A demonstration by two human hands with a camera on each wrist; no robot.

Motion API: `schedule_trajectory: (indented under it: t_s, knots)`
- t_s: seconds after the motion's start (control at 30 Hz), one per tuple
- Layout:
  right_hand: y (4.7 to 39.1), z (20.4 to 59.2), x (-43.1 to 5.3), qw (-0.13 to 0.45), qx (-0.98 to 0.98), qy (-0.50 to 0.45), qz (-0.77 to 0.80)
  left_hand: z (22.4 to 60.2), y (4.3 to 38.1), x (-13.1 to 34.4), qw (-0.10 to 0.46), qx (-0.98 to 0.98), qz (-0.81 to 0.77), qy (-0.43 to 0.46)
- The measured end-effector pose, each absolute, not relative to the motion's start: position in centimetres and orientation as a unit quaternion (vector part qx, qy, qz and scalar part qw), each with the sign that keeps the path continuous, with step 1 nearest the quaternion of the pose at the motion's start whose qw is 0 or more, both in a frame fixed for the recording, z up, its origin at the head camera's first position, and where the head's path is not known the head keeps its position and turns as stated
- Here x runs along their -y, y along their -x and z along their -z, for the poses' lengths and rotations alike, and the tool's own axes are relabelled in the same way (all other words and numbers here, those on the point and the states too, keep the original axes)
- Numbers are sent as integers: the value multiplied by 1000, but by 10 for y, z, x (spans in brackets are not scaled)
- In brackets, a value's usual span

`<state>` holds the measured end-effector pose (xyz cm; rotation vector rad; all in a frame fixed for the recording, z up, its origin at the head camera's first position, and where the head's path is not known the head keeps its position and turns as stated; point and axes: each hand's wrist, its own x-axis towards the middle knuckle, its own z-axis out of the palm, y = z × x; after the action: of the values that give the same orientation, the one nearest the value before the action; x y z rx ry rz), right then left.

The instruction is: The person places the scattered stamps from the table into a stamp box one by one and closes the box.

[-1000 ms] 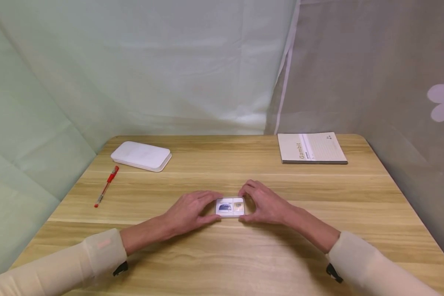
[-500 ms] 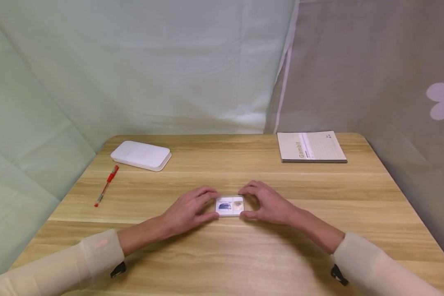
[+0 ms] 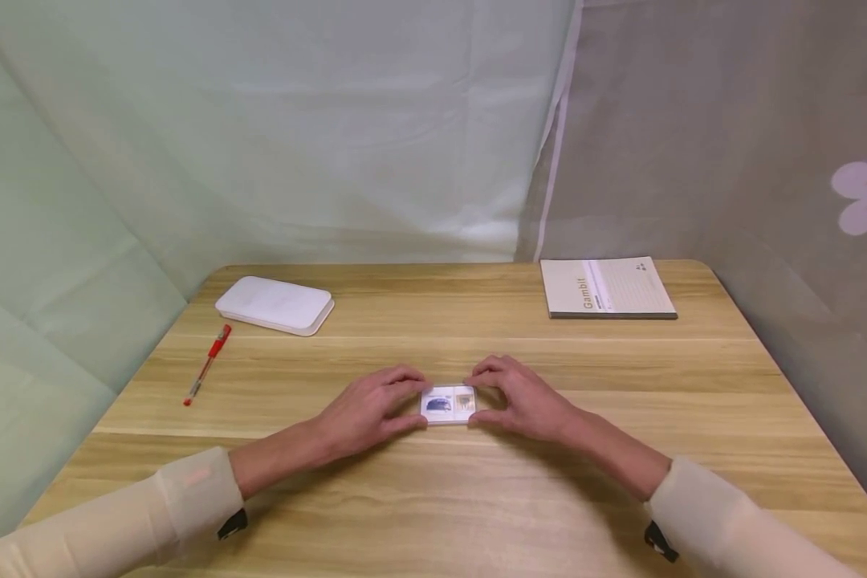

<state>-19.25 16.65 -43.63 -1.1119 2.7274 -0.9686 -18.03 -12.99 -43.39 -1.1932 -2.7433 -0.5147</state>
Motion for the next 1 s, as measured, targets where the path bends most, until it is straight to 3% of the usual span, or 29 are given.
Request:
schedule_trajectory:
  t_s: [0.7, 1.0]
  knots:
    - [185, 428, -159, -29, -904, 361, 228, 417, 189, 124, 6, 906, 104, 410]
    - [188, 431, -160, 1, -905, 331, 267, 418, 193, 124, -15, 910, 129, 393]
